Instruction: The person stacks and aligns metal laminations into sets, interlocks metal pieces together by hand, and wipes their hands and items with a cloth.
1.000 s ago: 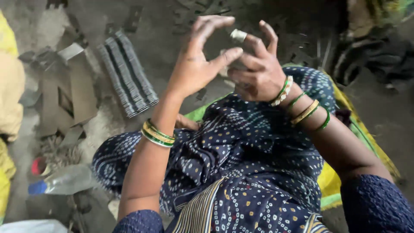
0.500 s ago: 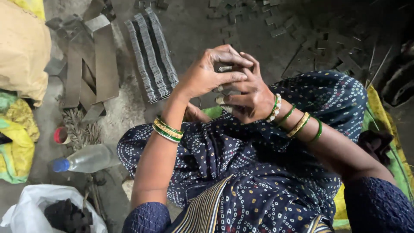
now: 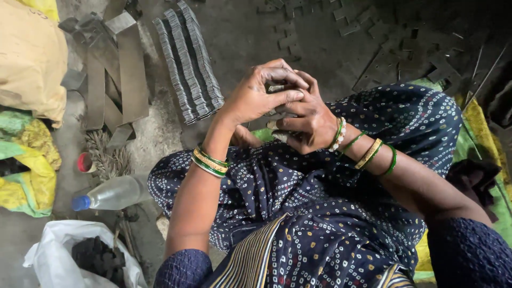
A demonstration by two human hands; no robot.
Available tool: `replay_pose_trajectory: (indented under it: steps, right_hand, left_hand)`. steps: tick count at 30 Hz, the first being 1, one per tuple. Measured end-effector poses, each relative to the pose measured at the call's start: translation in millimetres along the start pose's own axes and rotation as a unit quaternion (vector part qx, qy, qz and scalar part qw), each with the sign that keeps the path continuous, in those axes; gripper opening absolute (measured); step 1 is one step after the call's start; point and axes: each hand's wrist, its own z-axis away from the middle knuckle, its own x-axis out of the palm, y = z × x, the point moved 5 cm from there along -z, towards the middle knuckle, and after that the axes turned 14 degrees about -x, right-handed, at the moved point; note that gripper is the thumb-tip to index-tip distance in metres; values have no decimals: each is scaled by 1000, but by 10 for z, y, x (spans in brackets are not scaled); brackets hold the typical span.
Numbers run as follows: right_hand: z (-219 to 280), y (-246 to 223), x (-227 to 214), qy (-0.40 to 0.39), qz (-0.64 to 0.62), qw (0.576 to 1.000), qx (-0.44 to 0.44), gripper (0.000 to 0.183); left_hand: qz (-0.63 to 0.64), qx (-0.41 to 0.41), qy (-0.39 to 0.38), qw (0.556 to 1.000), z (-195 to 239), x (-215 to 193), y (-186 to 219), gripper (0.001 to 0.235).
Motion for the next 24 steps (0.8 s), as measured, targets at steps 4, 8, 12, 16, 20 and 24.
replay_pose_trajectory:
  steps: [4, 8, 12, 16, 20, 24]
  right_hand:
    - [78, 10, -26, 7, -3, 1000, 8, 29]
    - [95, 26, -68, 11, -7, 1000, 18, 36]
    - [106, 39, -94, 13, -12, 1000, 22, 39]
    - [130, 45, -99, 17, -10, 1000, 23, 40]
    - [162, 55, -95, 9, -10, 1000, 27, 41]
    - [191, 59, -97, 14, -3, 1000, 25, 40]
  left_hand:
    - [11, -5, -8, 1000, -73, 61, -39, 15]
    - [9, -12, -8, 1000, -134, 83, -52, 13]
    - [22, -36, -14, 999, -168, 101, -66, 14]
    - [43, -36, -40, 998, -201, 107, -66, 17]
    - [73, -23, -60, 995, -171, 98, -40, 20]
    - [109, -55, -68, 990, -189, 106, -72, 18]
